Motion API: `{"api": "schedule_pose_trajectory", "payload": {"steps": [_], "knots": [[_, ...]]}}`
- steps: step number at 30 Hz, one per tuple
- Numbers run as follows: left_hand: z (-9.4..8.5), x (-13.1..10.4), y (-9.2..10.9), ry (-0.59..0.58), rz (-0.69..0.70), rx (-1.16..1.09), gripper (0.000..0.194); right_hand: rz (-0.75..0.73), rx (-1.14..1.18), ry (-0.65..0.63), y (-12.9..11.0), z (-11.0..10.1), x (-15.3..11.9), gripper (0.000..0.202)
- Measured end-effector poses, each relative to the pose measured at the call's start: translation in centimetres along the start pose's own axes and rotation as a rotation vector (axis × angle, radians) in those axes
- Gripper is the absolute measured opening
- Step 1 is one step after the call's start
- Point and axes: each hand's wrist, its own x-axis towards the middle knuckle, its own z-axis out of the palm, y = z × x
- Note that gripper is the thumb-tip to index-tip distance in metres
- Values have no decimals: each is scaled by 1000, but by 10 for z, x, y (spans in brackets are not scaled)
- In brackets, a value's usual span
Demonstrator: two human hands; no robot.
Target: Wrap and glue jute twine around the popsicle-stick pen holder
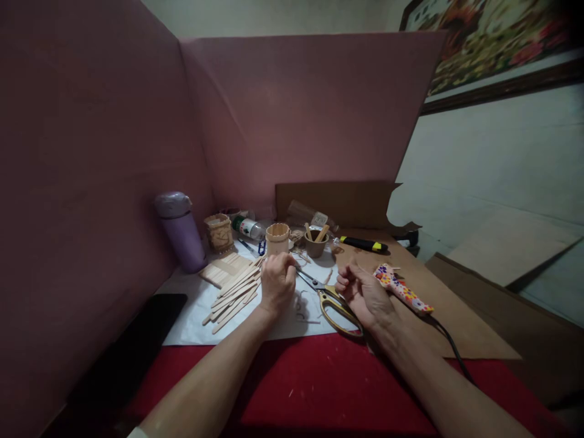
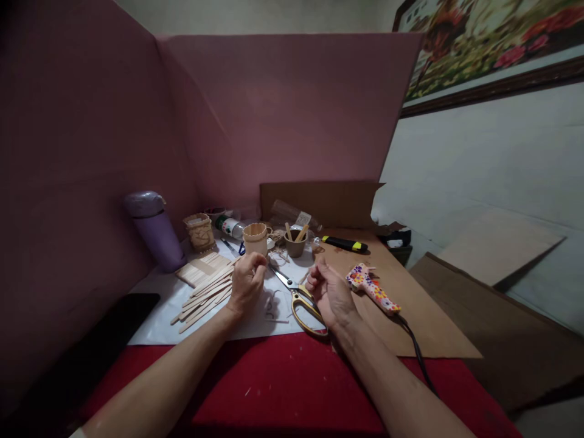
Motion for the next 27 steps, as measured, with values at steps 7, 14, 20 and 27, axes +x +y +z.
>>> {"api": "schedule_pose_trajectory", "payload": {"steps": [7, 14, 20, 27], "knots": [[-1, 1, 1, -23, 18, 11, 17, -147, -88, -15, 2, 4, -3, 39], [4, -1, -2, -36, 0, 36, 21, -188, -172, 15, 8, 1, -3, 40], [4, -3, 0, -18, -13, 27, 23, -227, -297, -59, 11, 14, -7, 34], [2, -1, 0, 25, -53, 21, 24, -303, -515, -214, 23, 50, -15, 33]]}}
